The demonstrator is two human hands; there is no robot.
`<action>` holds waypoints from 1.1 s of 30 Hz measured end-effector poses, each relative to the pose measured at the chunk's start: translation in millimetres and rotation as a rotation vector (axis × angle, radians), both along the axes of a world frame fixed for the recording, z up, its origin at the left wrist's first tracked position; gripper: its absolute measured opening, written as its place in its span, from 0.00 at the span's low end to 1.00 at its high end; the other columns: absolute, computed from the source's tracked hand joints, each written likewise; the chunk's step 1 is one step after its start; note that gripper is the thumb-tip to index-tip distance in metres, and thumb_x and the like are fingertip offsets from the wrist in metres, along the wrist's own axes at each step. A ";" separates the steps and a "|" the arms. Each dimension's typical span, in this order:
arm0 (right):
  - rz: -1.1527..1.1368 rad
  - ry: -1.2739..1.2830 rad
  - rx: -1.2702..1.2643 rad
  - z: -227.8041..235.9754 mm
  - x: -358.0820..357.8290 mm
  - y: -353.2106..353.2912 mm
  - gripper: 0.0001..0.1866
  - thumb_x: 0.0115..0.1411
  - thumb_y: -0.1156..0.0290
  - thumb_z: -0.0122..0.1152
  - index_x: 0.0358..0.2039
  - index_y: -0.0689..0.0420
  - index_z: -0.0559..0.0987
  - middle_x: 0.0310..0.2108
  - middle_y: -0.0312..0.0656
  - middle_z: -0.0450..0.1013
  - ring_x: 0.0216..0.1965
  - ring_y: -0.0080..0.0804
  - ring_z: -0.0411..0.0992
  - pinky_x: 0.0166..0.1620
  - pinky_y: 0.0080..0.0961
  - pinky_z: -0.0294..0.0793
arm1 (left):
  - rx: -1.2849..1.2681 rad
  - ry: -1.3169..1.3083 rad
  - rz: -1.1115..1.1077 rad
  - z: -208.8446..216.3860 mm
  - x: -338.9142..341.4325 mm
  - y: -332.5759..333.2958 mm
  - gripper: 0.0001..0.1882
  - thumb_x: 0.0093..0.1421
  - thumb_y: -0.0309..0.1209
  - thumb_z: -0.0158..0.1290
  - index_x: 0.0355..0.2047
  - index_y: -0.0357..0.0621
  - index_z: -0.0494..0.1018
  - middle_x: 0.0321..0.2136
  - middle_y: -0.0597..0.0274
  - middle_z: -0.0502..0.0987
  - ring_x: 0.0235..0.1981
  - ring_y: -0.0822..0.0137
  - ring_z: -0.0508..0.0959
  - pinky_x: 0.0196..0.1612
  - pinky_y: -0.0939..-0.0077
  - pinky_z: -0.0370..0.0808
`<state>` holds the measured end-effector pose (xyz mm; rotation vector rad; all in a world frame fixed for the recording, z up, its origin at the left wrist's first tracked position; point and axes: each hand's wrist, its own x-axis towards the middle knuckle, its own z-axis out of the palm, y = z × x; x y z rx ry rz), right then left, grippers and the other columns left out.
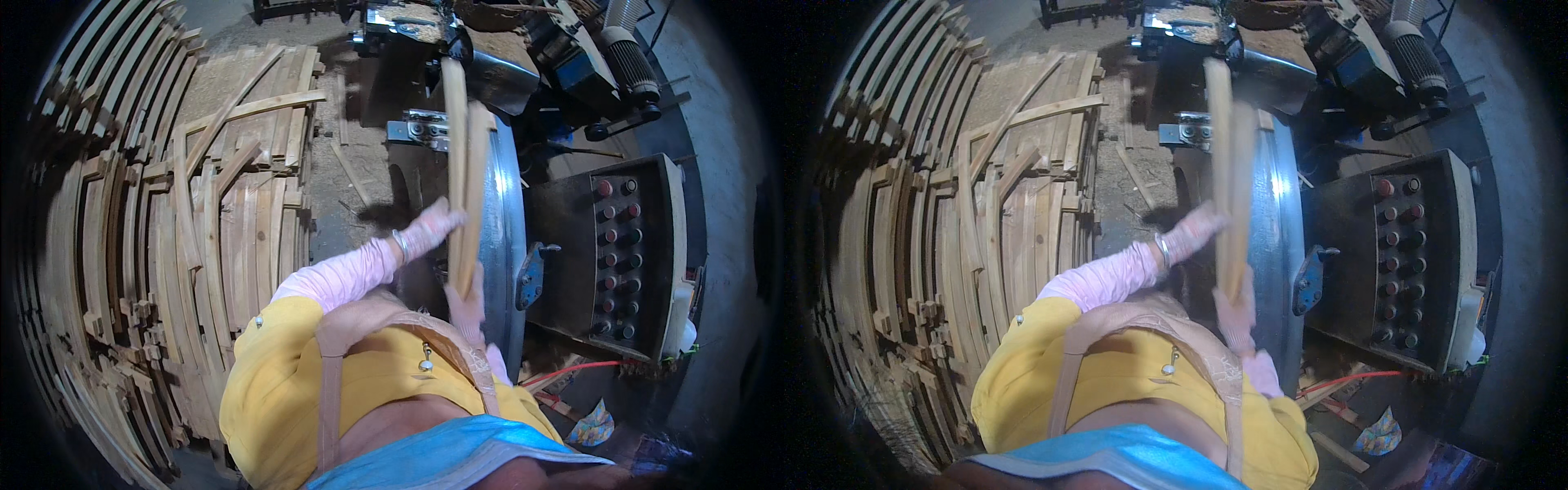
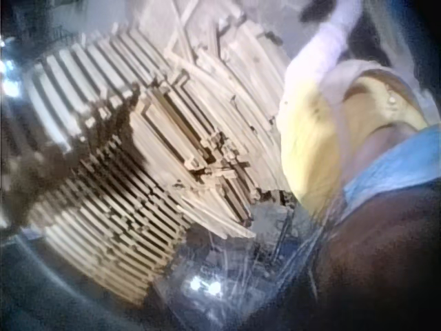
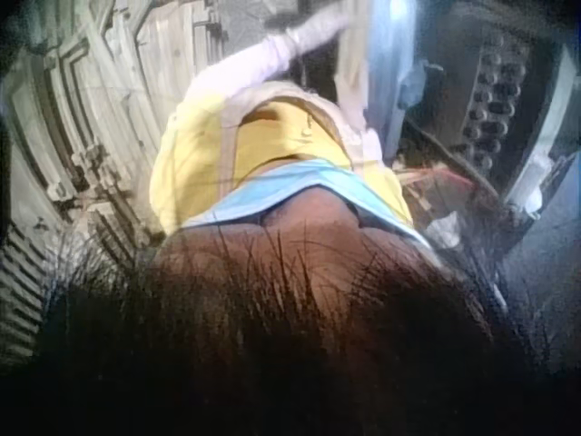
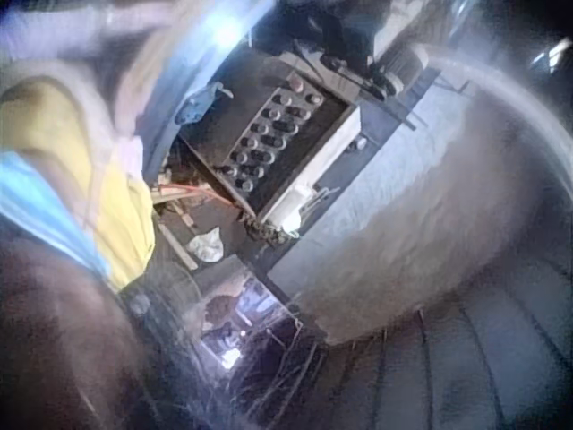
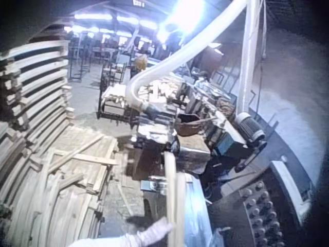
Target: The person operates a jointer machine by feeding wood slats across the blade and then stacks the processed wood pieces onto a large pile.
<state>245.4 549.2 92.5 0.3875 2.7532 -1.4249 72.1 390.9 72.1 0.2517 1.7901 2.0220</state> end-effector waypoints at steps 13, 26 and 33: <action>-0.294 0.336 0.784 -24.1 -111.1 65.8 0.34 0.60 0.61 0.65 0.66 0.57 0.69 0.47 0.56 0.78 0.46 0.63 0.76 0.47 0.56 0.73 | -0.439 -0.236 0.259 -90.9 44.3 -123.7 0.32 0.63 0.47 0.53 0.62 0.40 0.72 0.56 0.41 0.78 0.56 0.44 0.78 0.60 0.59 0.72; -0.118 0.008 0.777 -57.9 -93.8 82.0 0.35 0.68 0.52 0.56 0.69 0.59 0.67 0.51 0.62 0.75 0.51 0.63 0.72 0.54 0.52 0.71 | -1.741 -0.079 1.050 -101.1 40.3 -449.0 0.39 0.65 0.56 0.47 0.67 0.40 0.67 0.67 0.43 0.68 0.70 0.47 0.64 0.74 0.56 0.56; -0.124 -0.166 0.922 -45.7 79.9 113.2 0.37 0.68 0.47 0.54 0.69 0.60 0.67 0.55 0.63 0.73 0.54 0.63 0.71 0.56 0.54 0.70 | -1.574 -0.348 0.978 -120.2 137.1 -522.3 0.31 0.63 0.46 0.56 0.61 0.40 0.71 0.57 0.38 0.76 0.59 0.44 0.76 0.63 0.55 0.71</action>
